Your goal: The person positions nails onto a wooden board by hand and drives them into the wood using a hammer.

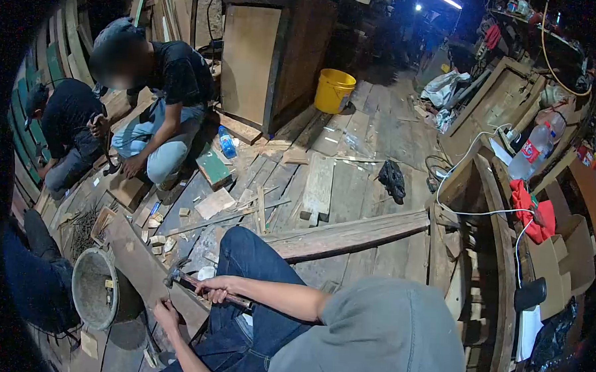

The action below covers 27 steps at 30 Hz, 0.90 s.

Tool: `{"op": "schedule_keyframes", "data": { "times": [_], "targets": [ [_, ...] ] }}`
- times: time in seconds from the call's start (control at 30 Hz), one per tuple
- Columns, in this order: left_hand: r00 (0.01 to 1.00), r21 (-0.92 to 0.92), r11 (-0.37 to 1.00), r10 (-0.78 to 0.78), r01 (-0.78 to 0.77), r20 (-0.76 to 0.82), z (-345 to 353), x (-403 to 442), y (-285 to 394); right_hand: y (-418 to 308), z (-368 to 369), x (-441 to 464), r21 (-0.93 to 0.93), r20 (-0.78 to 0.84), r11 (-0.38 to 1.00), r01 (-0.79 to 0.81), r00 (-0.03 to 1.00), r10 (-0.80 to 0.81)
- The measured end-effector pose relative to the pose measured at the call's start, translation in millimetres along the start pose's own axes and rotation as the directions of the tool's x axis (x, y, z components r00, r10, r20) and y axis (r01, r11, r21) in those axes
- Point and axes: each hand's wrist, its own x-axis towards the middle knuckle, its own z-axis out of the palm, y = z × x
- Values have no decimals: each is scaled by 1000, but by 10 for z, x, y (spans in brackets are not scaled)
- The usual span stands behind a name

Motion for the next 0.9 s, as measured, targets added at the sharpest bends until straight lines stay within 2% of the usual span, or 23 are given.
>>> {"op": "schedule_keyframes", "data": {
  "times": [0.17,0.2,0.3,0.43,0.63,0.67,0.7,0.77,0.9],
  "targets": [
    [999,24,1000,-17,16,38,-195,-64,229,20,-52,47,32,17,999,-20,1000,20],
    [1000,3,1000,11,-11,-17,-159,-59,198,15,-46,37,22,14,1000,-19,1000,19],
    [1000,-35,999,-9,9,13,-139,-40,121,21,-22,12,-3,-8,1000,7,1000,-7],
    [997,-53,998,34,-37,-64,-136,-53,118,14,-11,4,17,2,1000,-9,1000,9],
    [996,59,996,75,-72,-53,-111,-39,104,26,-50,48,48,57,999,-18,998,16],
    [997,49,996,70,-69,-16,-100,-60,86,13,-8,5,27,25,1000,8,1000,-9],
    [996,39,996,82,-80,-32,-93,-57,55,-4,-18,35,53,24,997,-49,999,48],
    [992,13,994,105,-104,-69,-77,-18,13,23,-44,46,71,7,997,-13,1000,13],
    [999,-9,999,43,-43,11,-59,0,-1,63,-24,45,40,-36,997,68,997,-67]
  ]
}}
